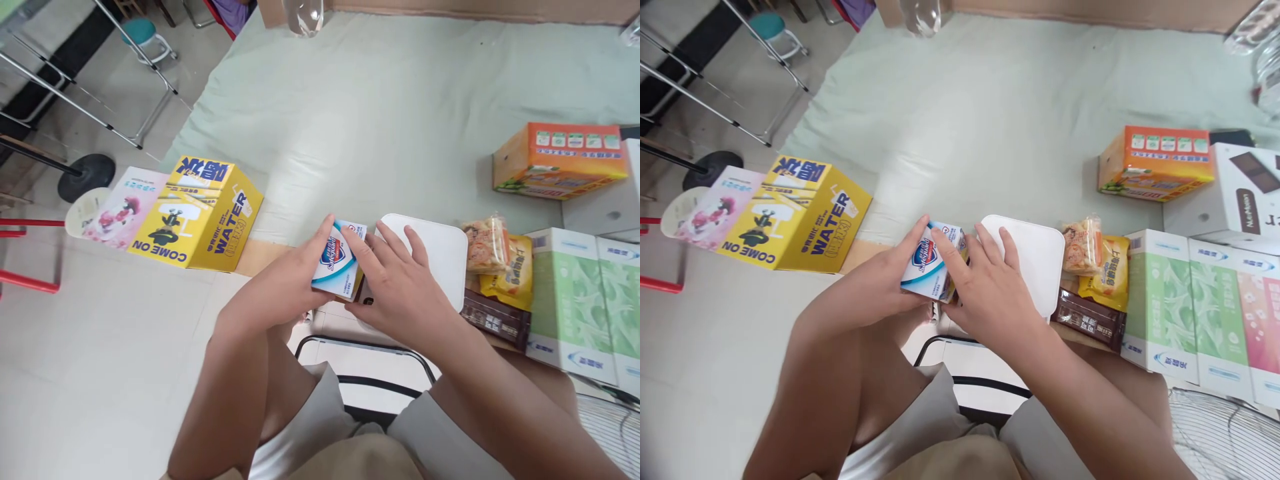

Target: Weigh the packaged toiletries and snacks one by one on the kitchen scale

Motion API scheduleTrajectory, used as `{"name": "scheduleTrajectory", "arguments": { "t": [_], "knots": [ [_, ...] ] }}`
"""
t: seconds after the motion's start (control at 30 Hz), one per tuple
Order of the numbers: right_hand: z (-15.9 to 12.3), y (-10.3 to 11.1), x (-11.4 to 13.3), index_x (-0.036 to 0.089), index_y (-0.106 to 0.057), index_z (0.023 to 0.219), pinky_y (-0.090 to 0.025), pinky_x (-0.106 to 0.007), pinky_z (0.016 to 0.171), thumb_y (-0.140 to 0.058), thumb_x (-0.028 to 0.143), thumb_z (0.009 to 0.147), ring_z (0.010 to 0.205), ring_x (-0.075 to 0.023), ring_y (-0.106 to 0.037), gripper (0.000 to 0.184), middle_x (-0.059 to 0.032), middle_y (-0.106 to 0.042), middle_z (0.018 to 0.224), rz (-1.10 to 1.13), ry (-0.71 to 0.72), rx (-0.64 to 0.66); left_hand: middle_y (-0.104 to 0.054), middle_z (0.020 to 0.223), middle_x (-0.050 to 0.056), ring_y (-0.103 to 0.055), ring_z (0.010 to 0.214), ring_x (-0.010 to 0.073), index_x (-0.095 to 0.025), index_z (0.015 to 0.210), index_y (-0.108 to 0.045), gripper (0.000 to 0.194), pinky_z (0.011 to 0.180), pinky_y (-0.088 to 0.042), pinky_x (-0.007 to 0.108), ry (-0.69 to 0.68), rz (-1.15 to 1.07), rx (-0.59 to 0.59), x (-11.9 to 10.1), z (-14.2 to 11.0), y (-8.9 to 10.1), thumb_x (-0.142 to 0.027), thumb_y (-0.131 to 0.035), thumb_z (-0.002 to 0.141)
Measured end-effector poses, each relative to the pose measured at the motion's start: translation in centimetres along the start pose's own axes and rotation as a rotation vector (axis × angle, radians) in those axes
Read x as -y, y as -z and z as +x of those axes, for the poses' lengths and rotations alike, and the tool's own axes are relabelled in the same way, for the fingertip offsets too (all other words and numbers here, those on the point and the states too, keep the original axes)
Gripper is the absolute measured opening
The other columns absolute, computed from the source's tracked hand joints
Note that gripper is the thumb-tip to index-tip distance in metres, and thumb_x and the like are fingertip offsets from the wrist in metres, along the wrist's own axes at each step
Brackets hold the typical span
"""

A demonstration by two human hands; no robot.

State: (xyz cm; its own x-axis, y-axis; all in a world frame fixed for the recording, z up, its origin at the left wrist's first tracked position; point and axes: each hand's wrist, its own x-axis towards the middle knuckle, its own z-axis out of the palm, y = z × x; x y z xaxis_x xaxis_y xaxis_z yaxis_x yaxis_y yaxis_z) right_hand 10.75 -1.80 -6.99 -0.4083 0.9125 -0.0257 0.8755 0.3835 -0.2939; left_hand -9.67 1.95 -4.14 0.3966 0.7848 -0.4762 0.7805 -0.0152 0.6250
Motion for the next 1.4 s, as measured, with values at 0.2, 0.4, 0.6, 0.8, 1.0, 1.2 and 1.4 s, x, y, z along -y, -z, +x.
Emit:
{"name": "scheduleTrajectory", "arguments": {
  "t": [0.2, 0.4, 0.6, 0.8, 1.0, 1.2, 1.4],
  "knots": [
    [2.0, -0.5, 1.4, 0.021, -0.035, 0.165, -0.046, -0.058, 0.115, -0.065, 0.048, 0.093, 0.141, -0.0391, -0.058, 0.083, -0.0181, -0.064, 0.151, 0.059, 0.001, -0.026, -0.07, 0.138, 0.013, -0.074, 0.115, 0.0332, -0.025, 0.173, -0.011, 0.118, 0.087, -0.062, 0.038, 0.047, -0.002, -0.043, 0.8, -1.6, 1.3, -0.044, -0.077, 0.077],
    [6.3, 0.1, 4.6, 0.022, -0.025, 0.17, -0.058, -0.045, 0.084, -0.066, 0.059, 0.09, 0.116, -0.0389, -0.07, 0.098, -0.0209, -0.059, 0.153, 0.061, -0.027, 0.157, -0.062, 0.152, 0.008, -0.064, 0.136, 0.0333, -0.028, 0.16, -0.04, 0.08, 0.116, -0.056, 0.05, 0.03, -0.107, -0.377, 1.9, -3.8, 2.4, -0.046, -0.065, 0.087],
    [9.1, -0.7, 7.4, 0.023, -0.022, 0.171, -0.06, -0.048, 0.09, -0.067, 0.051, 0.09, 0.126, -0.0412, -0.067, 0.097, -0.0226, -0.057, 0.152, 0.08, -0.025, 0.156, -0.068, 0.082, -0.001, -0.075, 0.097, 0.0232, -0.028, 0.081, -0.051, 0.008, 0.094, -0.062, 0.049, -0.242, -0.378, -1.294, 1.4, -6.5, 2.9, -0.032, -0.051, 0.088],
    [9.7, -1.6, 8.4, 0.027, -0.02, 0.171, -0.06, -0.055, 0.088, -0.06, 0.072, 0.09, 0.124, -0.0445, -0.069, 0.101, -0.0258, -0.029, 0.174, 0.073, -0.005, 0.141, -0.045, 0.068, 0.001, -0.057, 0.066, 0.0159, -0.026, 0.069, -0.027, 0.024, 0.071, -0.053, 0.042, -0.214, -0.376, -1.465, 2.2, -7.0, 3.3, -0.039, -0.038, 0.086],
    [10.0, -2.6, 8.7, 0.026, -0.026, 0.169, -0.06, -0.057, 0.094, -0.061, 0.075, 0.09, 0.136, -0.0452, -0.06, 0.099, -0.0246, -0.023, 0.176, 0.099, 0.067, 0.115, -0.043, 0.072, -0.001, -0.056, 0.068, 0.0117, -0.023, 0.07, -0.041, 0.019, 0.073, -0.042, 0.036, -0.496, -0.691, -1.512, 4.5, -5.3, 3.6, -0.022, -0.042, 0.089],
    [10.0, -3.4, 8.5, 0.027, -0.035, 0.163, -0.063, -0.054, 0.089, -0.075, 0.072, 0.082, 0.116, -0.0377, -0.069, 0.101, -0.0215, -0.044, 0.157, 0.149, 0.054, 0.03, -0.036, 0.055, -0.002, -0.041, 0.046, 0.0114, -0.023, 0.056, -0.056, 0.032, 0.051, -0.034, 0.03, -0.703, -1.121, -1.588, 5.3, -3.5, 4.4, -0.002, -0.039, 0.075],
    [9.5, -4.0, 8.5, 0.027, -0.022, 0.167, -0.064, -0.048, 0.083, -0.083, 0.055, 0.08, 0.13, -0.0404, -0.063, 0.11, -0.0202, -0.05, 0.157, 0.253, 0.013, 0.041, -0.034, 0.055, -0.002, -0.039, 0.045, 0.0099, -0.02, 0.057, -0.056, 0.04, 0.049, -0.036, 0.026, -0.714, -1.22, -1.559, 4.7, -4.1, 4.5, 0.006, -0.033, 0.077]
  ]
}}
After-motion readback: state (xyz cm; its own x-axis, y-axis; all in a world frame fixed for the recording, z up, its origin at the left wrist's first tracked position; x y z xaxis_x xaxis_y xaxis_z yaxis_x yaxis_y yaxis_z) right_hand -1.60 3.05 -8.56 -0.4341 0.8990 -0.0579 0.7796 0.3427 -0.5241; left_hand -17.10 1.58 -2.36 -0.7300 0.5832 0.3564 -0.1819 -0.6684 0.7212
